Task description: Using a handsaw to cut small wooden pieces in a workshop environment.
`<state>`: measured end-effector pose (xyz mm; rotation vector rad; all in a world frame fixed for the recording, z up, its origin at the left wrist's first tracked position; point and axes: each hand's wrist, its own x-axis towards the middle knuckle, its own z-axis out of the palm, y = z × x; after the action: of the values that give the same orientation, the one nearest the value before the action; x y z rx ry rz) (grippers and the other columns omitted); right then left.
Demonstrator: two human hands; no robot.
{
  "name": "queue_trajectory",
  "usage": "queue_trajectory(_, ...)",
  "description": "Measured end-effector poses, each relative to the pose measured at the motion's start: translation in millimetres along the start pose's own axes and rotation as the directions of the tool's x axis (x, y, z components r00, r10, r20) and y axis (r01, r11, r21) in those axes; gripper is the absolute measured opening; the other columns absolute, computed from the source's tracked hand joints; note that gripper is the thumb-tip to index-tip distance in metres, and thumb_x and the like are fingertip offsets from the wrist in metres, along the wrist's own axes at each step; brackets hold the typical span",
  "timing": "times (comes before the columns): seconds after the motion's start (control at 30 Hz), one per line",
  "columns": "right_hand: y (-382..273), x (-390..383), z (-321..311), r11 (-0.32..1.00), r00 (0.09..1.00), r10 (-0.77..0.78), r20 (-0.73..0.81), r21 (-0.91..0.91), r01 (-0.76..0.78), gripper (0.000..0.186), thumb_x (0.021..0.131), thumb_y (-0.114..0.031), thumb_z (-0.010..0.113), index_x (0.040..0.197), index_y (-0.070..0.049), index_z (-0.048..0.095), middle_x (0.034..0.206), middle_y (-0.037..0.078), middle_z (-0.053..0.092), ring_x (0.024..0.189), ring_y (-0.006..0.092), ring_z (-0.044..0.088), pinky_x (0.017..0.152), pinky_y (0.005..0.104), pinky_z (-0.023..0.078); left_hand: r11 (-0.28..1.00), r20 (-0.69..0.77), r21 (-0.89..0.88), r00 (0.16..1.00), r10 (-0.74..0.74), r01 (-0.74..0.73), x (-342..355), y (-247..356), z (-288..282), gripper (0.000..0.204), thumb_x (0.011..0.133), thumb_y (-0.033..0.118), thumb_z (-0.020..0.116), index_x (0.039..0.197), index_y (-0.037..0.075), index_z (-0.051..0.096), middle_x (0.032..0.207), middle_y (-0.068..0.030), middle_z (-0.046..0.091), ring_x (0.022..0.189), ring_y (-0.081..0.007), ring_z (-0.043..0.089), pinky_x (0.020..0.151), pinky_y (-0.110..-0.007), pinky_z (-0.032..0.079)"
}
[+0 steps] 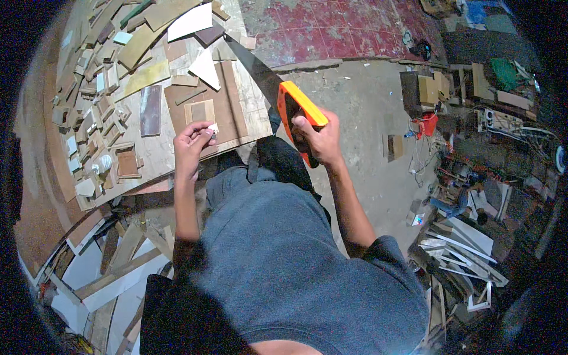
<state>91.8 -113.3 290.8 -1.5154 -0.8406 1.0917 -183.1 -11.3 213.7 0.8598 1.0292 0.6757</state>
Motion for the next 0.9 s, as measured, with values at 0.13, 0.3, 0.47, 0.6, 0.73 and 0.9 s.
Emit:
queue_trajectory(0.13,-19,-16,-3,0.991,0.999,0.006,-0.039,0.133,0.000,0.045,0.086,-0.043,0.074,0.080,-0.002,0.056,0.070,0.003,0.057,0.057,0.0093,0.052,0.052,0.0245,0.042,0.999,-0.009,0.028,1.000,-0.017,0.017,9,-3,4,0.020,0.091,0.005,0.064,0.110,-0.003,0.066,0.088,-0.0050,0.066,0.078,-0.0100,0.063,0.074,-0.024,0.052)
queue_trajectory(0.3,-36,-28,-14,0.931,0.998,0.055,0.035,0.359,-0.063,0.061,0.079,-0.063,0.072,0.079,-0.008,0.045,0.074,0.001,0.040,0.063,0.0122,0.042,0.053,0.0232,0.038,0.998,0.017,0.021,0.998,-0.056,0.056,37,-22,14,0.020,0.087,0.001,0.065,0.107,-0.004,0.069,0.088,-0.0069,0.068,0.076,-0.0108,0.065,0.072,-0.024,0.055)
queue_trajectory(0.47,-48,-39,-32,0.957,0.988,-0.055,-0.147,0.275,0.095,0.055,0.087,-0.055,0.068,0.078,-0.005,0.048,0.073,0.002,0.046,0.066,0.0136,0.047,0.054,0.0251,0.038,0.979,0.109,0.199,0.991,-0.074,0.051,103,-79,36,0.018,0.084,0.002,0.068,0.101,-0.003,0.073,0.089,-0.0086,0.072,0.074,-0.0114,0.065,0.069,-0.023,0.052)
queue_trajectory(0.6,-25,-33,-40,0.990,0.956,-0.027,-0.292,0.128,0.067,0.047,0.096,-0.049,0.058,0.082,-0.005,0.049,0.076,0.004,0.049,0.065,0.0129,0.050,0.058,0.0269,0.041,0.844,-0.043,0.502,0.980,-0.193,0.188,163,-140,41,0.016,0.080,0.004,0.070,0.095,-0.001,0.075,0.081,-0.0076,0.072,0.068,-0.0109,0.065,0.062,-0.023,0.052)
queue_trajectory(0.73,8,-26,-47,0.979,0.928,0.205,-0.310,0.043,-0.202,0.030,0.096,-0.033,0.064,0.088,-0.006,0.053,0.066,-0.003,0.049,0.052,0.0064,0.046,0.049,0.0246,0.038,0.859,-0.088,0.497,0.992,-0.093,0.124,194,-182,55,0.015,0.078,0.007,0.073,0.091,0.002,0.077,0.076,-0.0078,0.073,0.064,-0.0105,0.066,0.058,-0.024,0.051)
queue_trajectory(0.9,73,-3,-57,0.941,0.884,0.333,-0.327,0.058,-0.333,0.027,0.095,-0.030,0.065,0.089,-0.005,0.057,0.070,-0.005,0.050,0.057,0.0046,0.046,0.049,0.0241,0.037,0.789,-0.057,0.602,0.992,-0.109,0.121,221,-217,75,0.015,0.076,0.007,0.074,0.091,0.005,0.077,0.075,-0.0078,0.073,0.065,-0.0121,0.067,0.062,-0.026,0.052)
